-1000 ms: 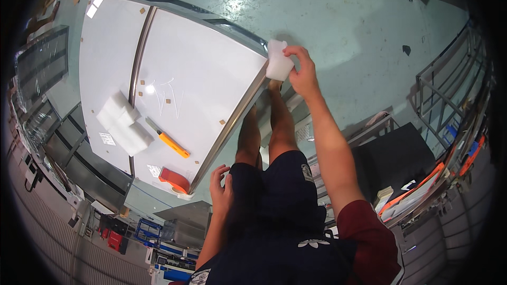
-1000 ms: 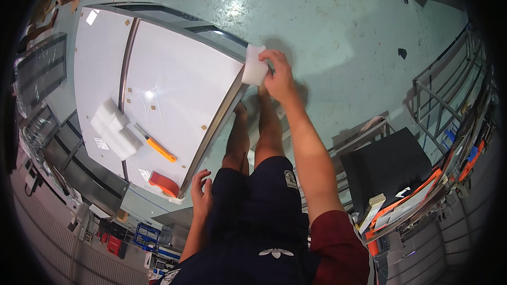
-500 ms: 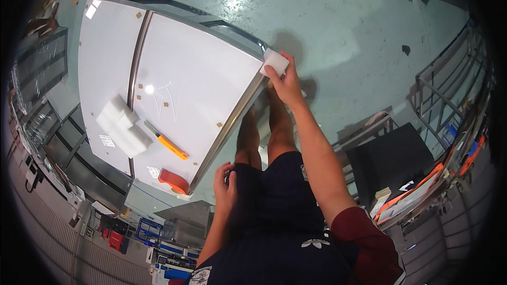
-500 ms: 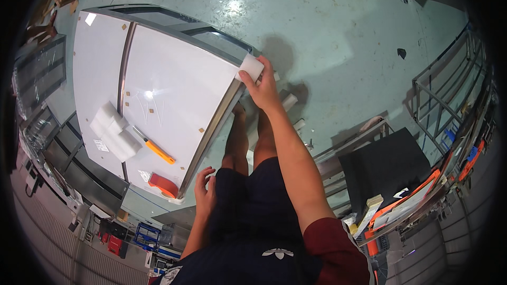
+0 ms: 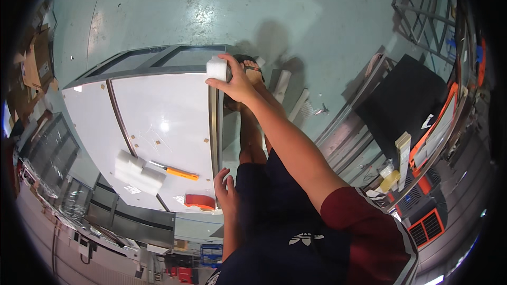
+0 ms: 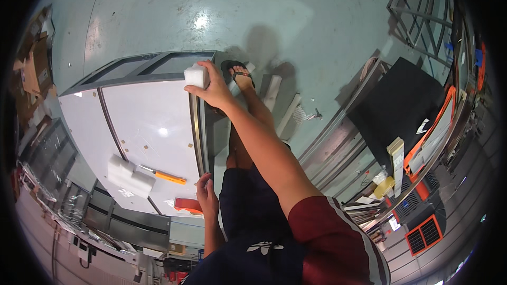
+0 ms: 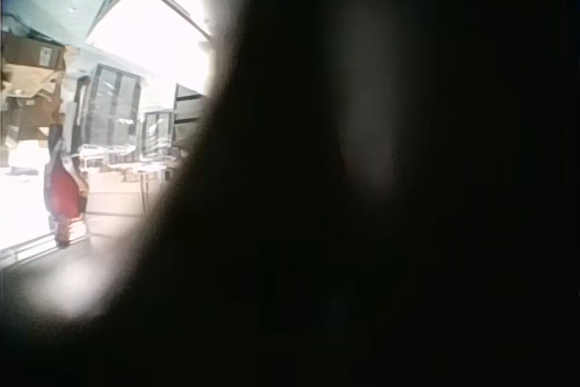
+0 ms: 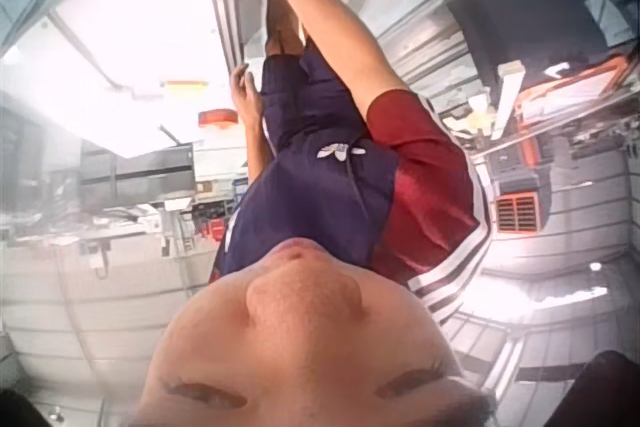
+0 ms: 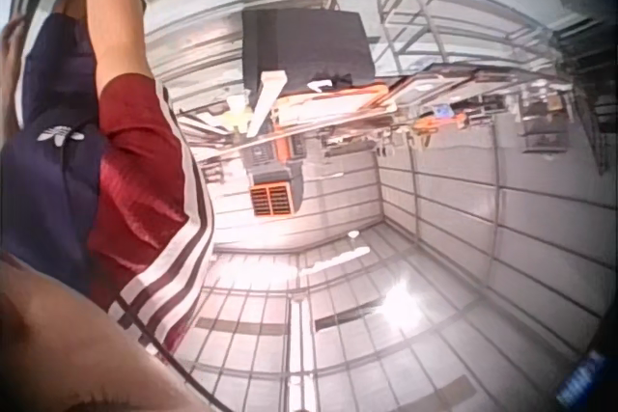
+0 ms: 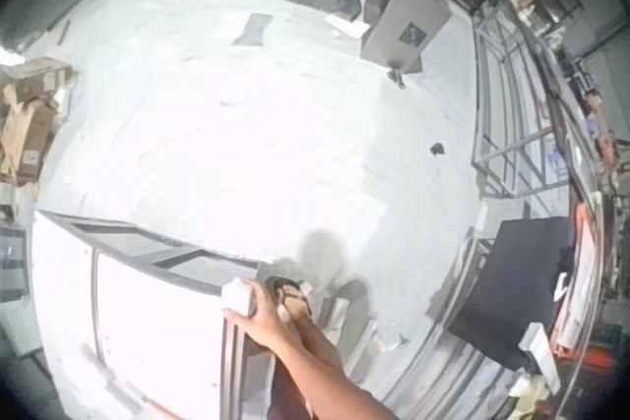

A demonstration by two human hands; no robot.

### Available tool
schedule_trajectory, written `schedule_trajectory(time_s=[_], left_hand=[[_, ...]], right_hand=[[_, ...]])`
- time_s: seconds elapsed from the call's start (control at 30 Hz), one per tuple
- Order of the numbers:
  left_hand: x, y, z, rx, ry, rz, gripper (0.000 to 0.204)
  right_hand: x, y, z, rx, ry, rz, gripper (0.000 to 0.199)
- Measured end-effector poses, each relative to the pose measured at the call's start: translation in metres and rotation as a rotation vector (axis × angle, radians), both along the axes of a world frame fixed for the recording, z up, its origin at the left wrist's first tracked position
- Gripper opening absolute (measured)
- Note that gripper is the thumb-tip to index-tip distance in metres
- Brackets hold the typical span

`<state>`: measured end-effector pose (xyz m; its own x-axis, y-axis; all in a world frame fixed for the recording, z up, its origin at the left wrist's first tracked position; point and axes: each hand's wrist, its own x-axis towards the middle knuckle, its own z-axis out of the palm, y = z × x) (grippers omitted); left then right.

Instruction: The person wraps a large white cabinet door with protective foam and tape. They use a utility knife to cut foam pieces and a tape dispenser to secure the foam around the edges. The person also handles a small card and places it on a nearby surface.

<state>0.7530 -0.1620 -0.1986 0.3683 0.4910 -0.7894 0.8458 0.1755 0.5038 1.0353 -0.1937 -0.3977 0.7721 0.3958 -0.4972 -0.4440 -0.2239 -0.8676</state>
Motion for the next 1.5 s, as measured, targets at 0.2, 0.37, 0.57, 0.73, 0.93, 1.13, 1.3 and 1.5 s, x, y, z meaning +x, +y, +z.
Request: schedule_trajectory(time_s=[0.2,0.37,0.57,0.73,0.93,1.13,1.3,1.5], left_hand=[[0.014,0.004,-0.005,0.010,-0.008,-0.096,0.025],[0.030,-0.002,-0.008,-0.013,-0.024,-0.135,0.026],[0.035,-0.001,-0.001,0.037,-0.008,-0.150,0.026],[0.034,0.005,0.000,0.075,-0.017,-0.130,0.025],[0.000,-0.003,-0.003,0.117,-0.010,-0.003,0.023],[-0.154,0.010,-0.026,0.679,0.361,0.382,0.024],[-0.299,0.041,-0.087,0.487,0.542,0.772,0.048],[-0.344,0.020,-0.128,0.466,0.325,1.050,0.059]], right_hand=[[0.005,-0.005,0.001,0.033,-0.015,0.042,0.086],[0.010,-0.005,0.006,-0.010,-0.022,0.073,0.096],[0.009,0.000,0.017,-0.040,-0.002,0.052,0.118],[0.016,-0.001,0.014,-0.044,-0.052,0.061,0.120],[0.031,-0.028,0.015,0.014,0.122,-0.062,0.082],[0.027,-0.074,0.035,0.019,0.057,-0.201,0.059],[0.016,-0.095,0.043,0.001,0.145,-0.237,0.048],[-0.024,-0.118,0.057,-0.183,0.197,-0.053,0.035]])
